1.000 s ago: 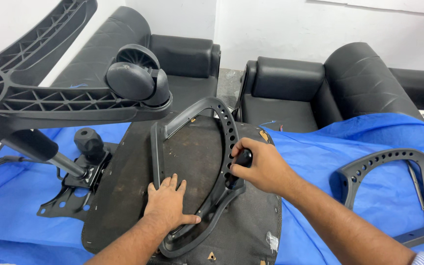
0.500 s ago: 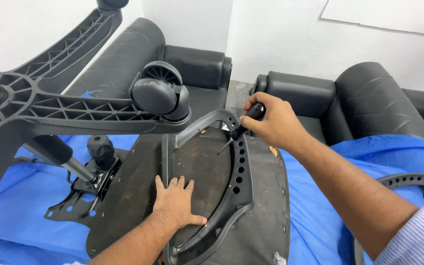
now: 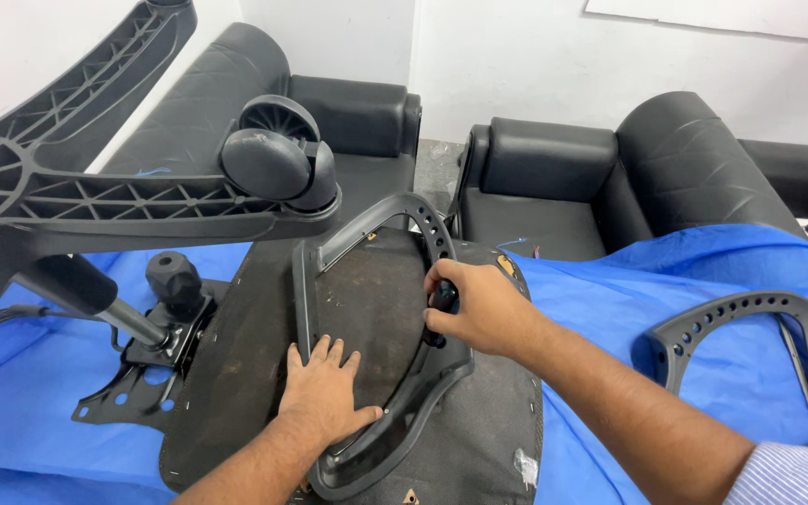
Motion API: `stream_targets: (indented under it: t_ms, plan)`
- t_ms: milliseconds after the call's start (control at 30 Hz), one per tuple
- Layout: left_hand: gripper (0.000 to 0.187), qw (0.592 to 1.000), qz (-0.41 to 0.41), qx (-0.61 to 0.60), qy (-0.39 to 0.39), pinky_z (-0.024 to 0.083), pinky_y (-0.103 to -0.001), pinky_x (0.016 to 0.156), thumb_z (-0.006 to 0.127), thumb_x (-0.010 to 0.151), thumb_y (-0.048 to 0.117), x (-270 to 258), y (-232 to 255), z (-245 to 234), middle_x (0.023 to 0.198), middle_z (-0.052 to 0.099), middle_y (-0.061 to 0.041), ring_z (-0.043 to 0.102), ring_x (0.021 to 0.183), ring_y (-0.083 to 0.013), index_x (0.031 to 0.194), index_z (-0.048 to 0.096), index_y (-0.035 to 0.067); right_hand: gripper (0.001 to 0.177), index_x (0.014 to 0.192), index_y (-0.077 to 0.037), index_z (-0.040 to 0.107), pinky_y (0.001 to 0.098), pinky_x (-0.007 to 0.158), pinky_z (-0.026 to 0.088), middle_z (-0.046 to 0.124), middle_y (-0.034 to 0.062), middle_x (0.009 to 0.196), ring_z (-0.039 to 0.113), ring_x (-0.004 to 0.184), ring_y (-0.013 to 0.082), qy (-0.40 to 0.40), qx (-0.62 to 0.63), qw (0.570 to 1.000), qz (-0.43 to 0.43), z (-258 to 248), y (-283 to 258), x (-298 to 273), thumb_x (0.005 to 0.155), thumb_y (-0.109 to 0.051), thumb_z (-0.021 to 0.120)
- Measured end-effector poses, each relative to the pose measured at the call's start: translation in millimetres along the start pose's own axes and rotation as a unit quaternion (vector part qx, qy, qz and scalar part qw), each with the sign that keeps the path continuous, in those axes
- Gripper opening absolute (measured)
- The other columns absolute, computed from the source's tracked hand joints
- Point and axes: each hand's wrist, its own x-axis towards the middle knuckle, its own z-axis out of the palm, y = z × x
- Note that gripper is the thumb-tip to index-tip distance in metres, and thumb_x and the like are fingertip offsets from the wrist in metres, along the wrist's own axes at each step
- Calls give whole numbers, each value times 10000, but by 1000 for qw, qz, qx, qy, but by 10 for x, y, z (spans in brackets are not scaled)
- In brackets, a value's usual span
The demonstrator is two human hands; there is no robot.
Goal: The person uses a screwdriver to fasten screws into a black plastic frame component placed on a padded surface. They repeatedly align the frame, insert screws, and turn the screwdriver to tighten them. The person works on one frame piece throughout the clip.
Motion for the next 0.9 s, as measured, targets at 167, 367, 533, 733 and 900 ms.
stream_targets:
  t_ms: [167, 367, 533, 733, 900]
  plan:
    - [1022, 1000, 5, 6, -16, 122, -639, 1249, 559, 893, 776, -46, -4, -28, 1705, 161, -126, 111, 1582, -274, 1633, 227, 154, 357, 1057, -59, 676, 364, 790, 591, 778, 142, 888, 778, 857, 259, -21, 2, 999, 44, -33, -77, -54, 778, -255, 782]
    - [1032, 1000, 3, 12, -19, 151, -641, 1243, 565, 886, 781, -48, 7, -38, 1708, 159, -123, 141, 1576, -265, 1635, 220, 159, 358, 1040, -53, 670, 365, 784, 589, 773, 141, 892, 775, 851, 253, -6, 9, 997, 71, 3, -47, -191, 801, -291, 789]
    - [1046, 999, 4, -1, -43, 156, -649, 1244, 575, 882, 784, -7, 10, -66, 1711, 144, -132, 148, 1576, -269, 1640, 205, 165, 354, 1030, -61, 672, 363, 805, 583, 768, 129, 889, 769, 859, 243, -10, -10, 996, 84, -23, 63, -80, 799, -301, 790]
    - [1093, 999, -2, -31, -38, 204, -646, 1226, 670, 839, 747, 33, -1, -85, 1713, 155, -130, 210, 1554, -265, 1639, 221, 153, 399, 1039, -73, 695, 377, 824, 582, 769, 130, 920, 764, 891, 259, -50, -39, 996, 69, -146, 52, 259, 777, -347, 820]
    - [1104, 998, -1, -34, -55, 250, -624, 1214, 668, 836, 766, 75, -12, -91, 1713, 149, -135, 230, 1544, -259, 1641, 211, 163, 383, 1029, -76, 709, 390, 825, 579, 770, 135, 936, 755, 904, 276, -65, -64, 995, 27, -128, -41, 218, 781, -347, 816]
